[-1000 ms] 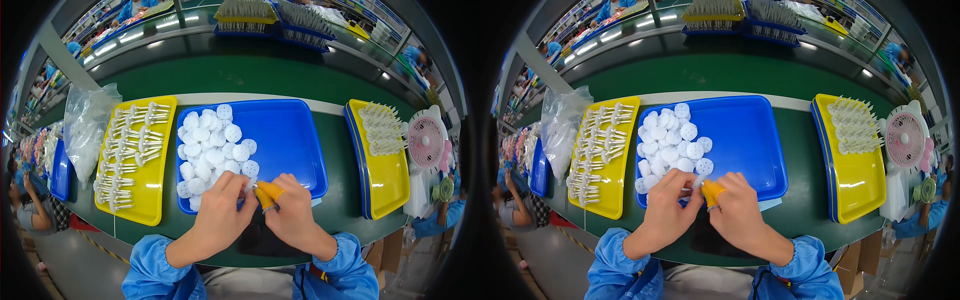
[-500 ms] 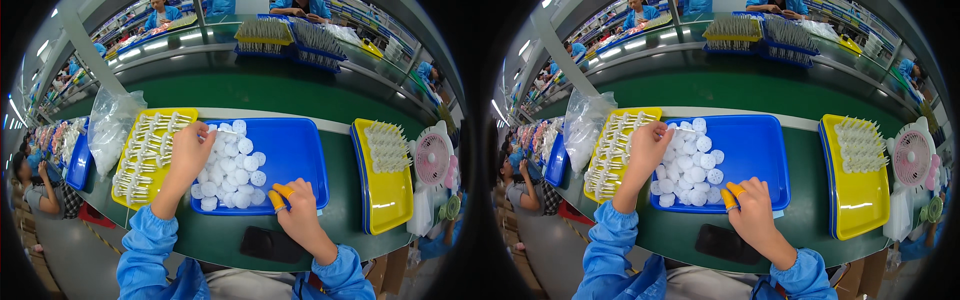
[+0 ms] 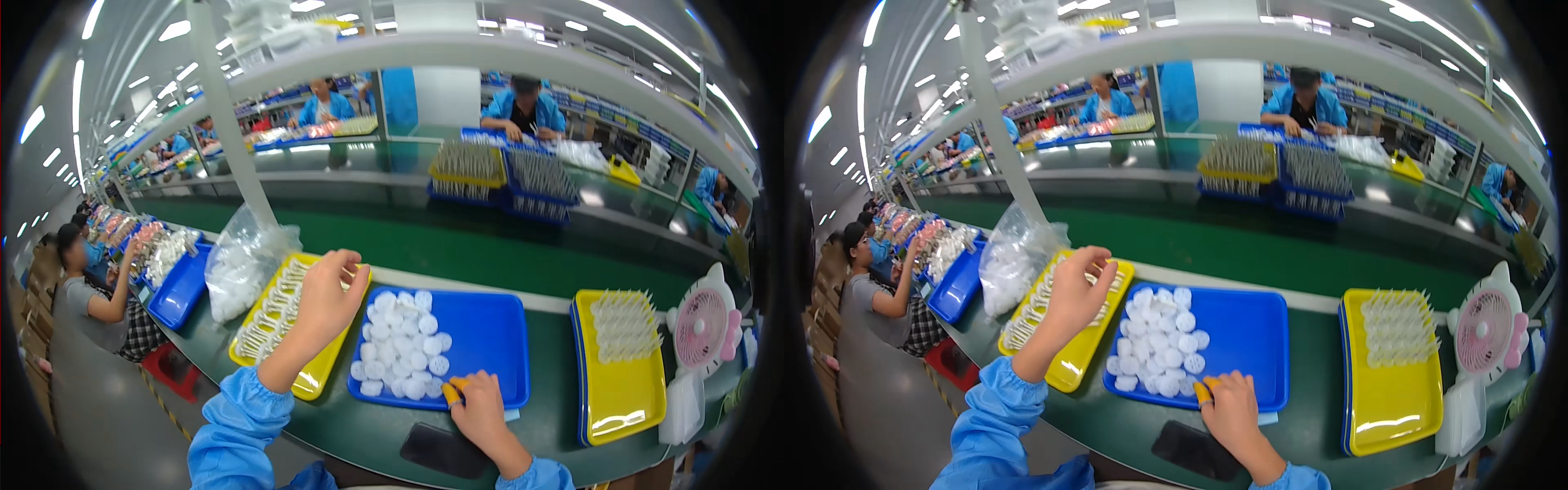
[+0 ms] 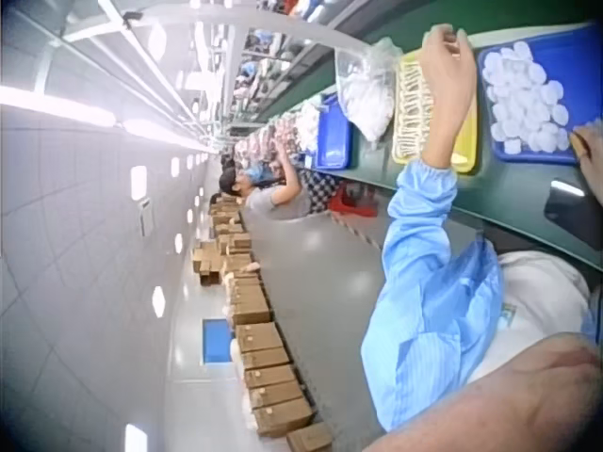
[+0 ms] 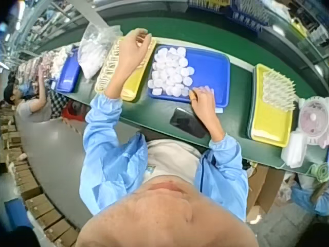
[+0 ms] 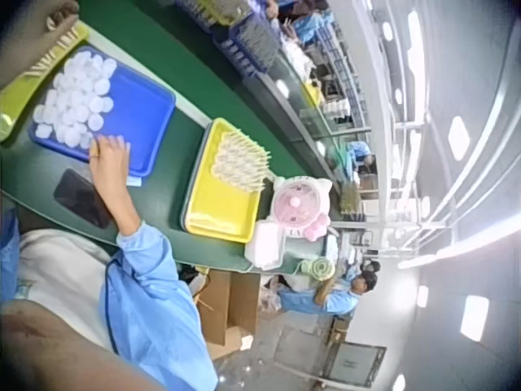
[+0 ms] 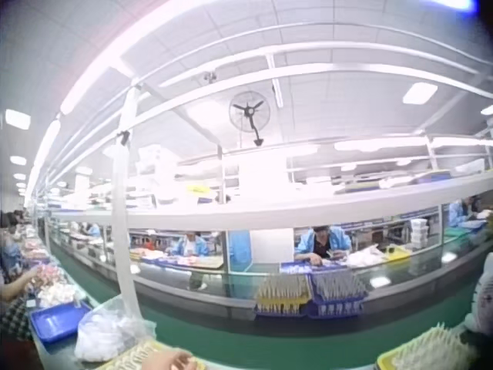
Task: The person inserts white plastic rods into the holes of white circular plastic caps. They pick up a cap from a blue tray, insert a rod, and place the assembled unit into a yellow tray. The person repeats this process continuously, moving items from the blue tray to the yellow tray.
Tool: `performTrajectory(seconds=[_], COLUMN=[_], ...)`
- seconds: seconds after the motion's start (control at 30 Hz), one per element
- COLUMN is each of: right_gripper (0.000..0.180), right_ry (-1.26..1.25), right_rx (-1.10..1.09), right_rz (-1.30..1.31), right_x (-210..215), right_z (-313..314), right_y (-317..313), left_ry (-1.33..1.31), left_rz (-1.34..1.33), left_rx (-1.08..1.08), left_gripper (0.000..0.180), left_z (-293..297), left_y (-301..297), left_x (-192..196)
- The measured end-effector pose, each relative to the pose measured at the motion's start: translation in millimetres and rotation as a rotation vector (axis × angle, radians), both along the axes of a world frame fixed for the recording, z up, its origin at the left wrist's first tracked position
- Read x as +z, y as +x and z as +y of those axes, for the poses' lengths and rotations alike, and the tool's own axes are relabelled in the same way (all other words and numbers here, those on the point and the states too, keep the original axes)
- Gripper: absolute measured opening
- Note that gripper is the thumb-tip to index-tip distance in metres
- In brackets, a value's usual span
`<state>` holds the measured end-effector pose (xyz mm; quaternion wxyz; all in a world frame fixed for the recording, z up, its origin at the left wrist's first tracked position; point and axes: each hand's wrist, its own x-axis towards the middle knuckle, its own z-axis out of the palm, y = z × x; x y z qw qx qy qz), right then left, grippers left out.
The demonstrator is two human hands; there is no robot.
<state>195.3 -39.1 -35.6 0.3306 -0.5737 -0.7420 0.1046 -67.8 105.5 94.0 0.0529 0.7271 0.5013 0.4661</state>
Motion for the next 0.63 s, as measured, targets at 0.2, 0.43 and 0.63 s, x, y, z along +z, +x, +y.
performTrajectory(seconds=[0.2, 0.43, 0.63], right_gripper=[0.022, 0.030, 0.038], right_ry=[0.050, -0.011, -0.061], right_rx=[-0.022, -0.022, 0.167], right_rz=[-0.075, -0.087, -0.168], right_x=[-11, -3, -14], right_z=[0, -4, 7], right_y=[5, -7, 9], left_ry=[0.462, 0.432, 0.052], left_rz=[0.047, 0.088, 0.170], left_rx=[0.138, 0.535, 0.471], left_gripper=[0.033, 0.101, 0.119], left_z=[63, 218, 326], left_y=[-12, -64, -94], left_x=[136, 295, 335])
